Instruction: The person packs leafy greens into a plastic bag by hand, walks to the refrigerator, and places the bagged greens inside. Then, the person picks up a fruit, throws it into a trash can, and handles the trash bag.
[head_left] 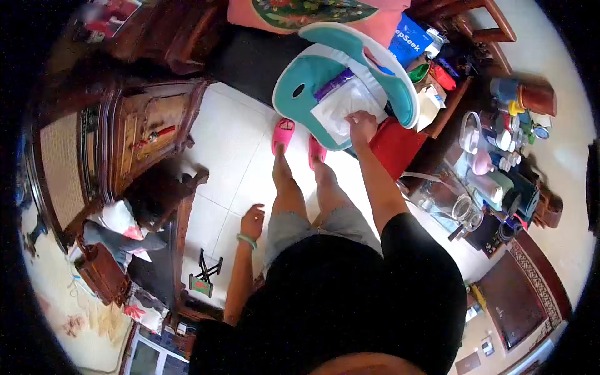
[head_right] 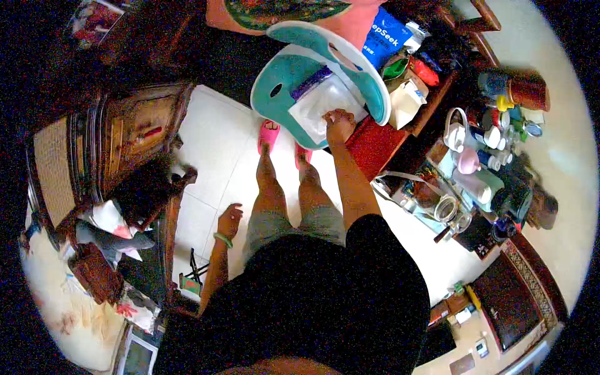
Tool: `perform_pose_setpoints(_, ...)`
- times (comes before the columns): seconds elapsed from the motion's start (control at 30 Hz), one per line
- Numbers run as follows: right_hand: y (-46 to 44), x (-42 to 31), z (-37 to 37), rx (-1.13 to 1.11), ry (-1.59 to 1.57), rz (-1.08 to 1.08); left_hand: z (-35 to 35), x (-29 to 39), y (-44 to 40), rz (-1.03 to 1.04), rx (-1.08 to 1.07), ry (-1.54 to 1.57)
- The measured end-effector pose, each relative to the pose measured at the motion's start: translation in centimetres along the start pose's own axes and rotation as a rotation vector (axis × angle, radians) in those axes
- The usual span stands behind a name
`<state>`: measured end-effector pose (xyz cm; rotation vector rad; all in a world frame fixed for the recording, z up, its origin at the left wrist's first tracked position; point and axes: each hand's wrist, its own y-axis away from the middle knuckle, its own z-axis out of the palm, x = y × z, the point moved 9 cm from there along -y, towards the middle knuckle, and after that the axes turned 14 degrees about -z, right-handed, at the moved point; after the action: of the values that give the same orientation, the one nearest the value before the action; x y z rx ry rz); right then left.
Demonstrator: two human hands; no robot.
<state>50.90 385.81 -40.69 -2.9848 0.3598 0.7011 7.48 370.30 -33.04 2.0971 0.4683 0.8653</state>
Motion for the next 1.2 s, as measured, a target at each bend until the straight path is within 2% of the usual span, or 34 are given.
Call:
perform_pose_setpoints(0.03,-0.2,0.4,-0.6,0.015,-0.036,0.032,-1.3,3.9,-0.7,-0.029,-0.009,-0.127)
perform_pose_setpoints(0.1,-0.8,-0.8,-1.6,0.064,-0.047,0.092,-2.1,5.9,-4.5,0.059,-0.028,-0.097)
perform_pose_setpoints(0.2,-2.0,-2.3,-5.3,0.242,-0.151,-0.065,-2.3,9.0,-8.7,0.109,-0.131,-0.017)
perform_pose_setpoints(0.23,-2.3,-3.6,-7.5,0.304,-0.202,-0.093,-2.3,10.0,-9.8,0.079,-0.14,-0.105)
perform_pose_setpoints(0.27,-2.7,-4.1,-8.9,0.294,-0.263,-0.032,-2.3,11.7,-10.8,0.118,-0.139,-0.077)
perform_pose_setpoints(0.33,-1.1,-0.9,-7.4,0.295,-0.604,0.305,-2.1,16.2,-11.0,0.059,-0.136,-0.111)
perform_pose_setpoints(0.37,-0.9,-0.9,-7.8,0.321,-0.694,0.326,-1.5,18.3,-11.0,0.11,-0.186,-0.053)
perform_pose_setpoints(0.4,-0.4,-0.4,-7.5,0.313,-0.873,0.403,-0.8,20.2,-10.8,0.162,-0.237,0.005)
perform_pose_setpoints(0.43,-0.1,-0.9,-7.7,0.275,-0.933,0.413,1.1,20.1,-12.1,0.355,-0.2,0.151)
perform_pose_setpoints(0.5,0.3,-3.4,-8.7,0.228,-1.112,0.449,2.9,22.5,-12.6,0.378,-0.182,0.038)
perform_pose_setpoints(0.53,0.4,-5.3,-9.4,0.213,-1.23,0.474,2.0,25.6,-10.7,0.308,-0.293,0.305)
perform_pose_setpoints(0.57,0.8,-7.1,-10.0,0.096,-1.127,0.534,1.5,27.3,-10.1,0.279,-0.305,0.438)
perform_pose_setpoints(0.6,0.7,-8.9,-10.3,0.095,-1.21,0.492,1.0,28.7,-9.5,0.29,-0.31,0.464)
perform_pose_setpoints(0.63,0.9,-10.3,-10.3,-0.011,-1.194,0.432,0.3,29.6,-8.7,0.342,-0.251,0.466)
perform_pose_setpoints(0.7,0.8,-14.1,-10.8,-0.166,-1.227,0.365,1.2,27.4,-11.0,0.268,-0.142,0.516)
perform_pose_setpoints(0.73,1.6,-14.7,-8.7,-0.222,-1.369,0.398,1.6,26.4,-11.9,0.255,-0.115,0.646)
perform_pose_setpoints(0.77,0.9,-17.8,-9.5,-0.238,-1.485,0.384,-0.3,27.3,-10.6,0.337,-0.352,0.855)
perform_pose_setpoints(0.8,1.3,-18.9,-8.7,-0.358,-1.565,0.378,1.3,25.0,-13.2,0.273,-0.393,1.038)
perform_pose_setpoints(0.83,1.8,-18.9,-7.8,-0.473,-1.489,0.34,3.2,22.4,-17.1,0.451,-0.221,0.983)
perform_pose_setpoints(0.87,1.4,-21.9,-9.4,-0.566,-1.416,0.296,0.2,22.1,-13.6,0.379,-0.088,0.868)
perform_pose_setpoints(0.9,1.1,-22.6,-9.1,-0.616,-1.364,0.153,-3.0,22.1,-9.7,0.295,0.034,0.744)
perform_pose_setpoints(0.93,0.3,-27.4,-12.4,-0.628,-0.719,-0.381,-6.4,22.3,-5.7,0.203,0.14,0.624)
perform_pose_setpoints(0.97,0.7,-29.5,-11.5,-0.694,-0.719,-0.472,-2.6,19.9,-9.6,0.352,-0.069,0.972)
perform_pose_setpoints(1.0,1.5,-29.3,-9.6,-0.798,-1.042,-0.22,-6.6,20.2,-3.2,0.208,-0.086,0.778)
perform_pose_setpoints(1.03,2.6,-29.6,-8.1,-0.895,-1.331,0.079,-6.5,18.2,-2.6,0.203,-0.065,0.92)
perform_pose_setpoints(1.07,3.8,-31.4,-7.5,-1.031,-1.492,0.219,-6.0,16.4,-1.9,0.203,-0.046,1.065)
perform_pose_setpoints(1.1,5.4,-32.7,-6.9,-1.12,-1.486,0.181,-6.1,14.5,-0.3,0.208,0.009,1.099)
perform_pose_setpoints(1.13,7.0,-33.9,-6.0,-1.214,-1.478,0.144,-6.4,12.1,1.5,0.199,0.151,1.106)
perform_pose_setpoints(1.17,8.1,-35.2,-5.3,-1.25,-1.416,0.082,-7.3,9.7,3.4,0.185,0.271,1.11)
perform_pose_setpoints(1.2,8.8,-36.0,-4.4,-1.28,-1.353,0.022,-7.6,7.8,4.8,0.182,0.305,1.142)
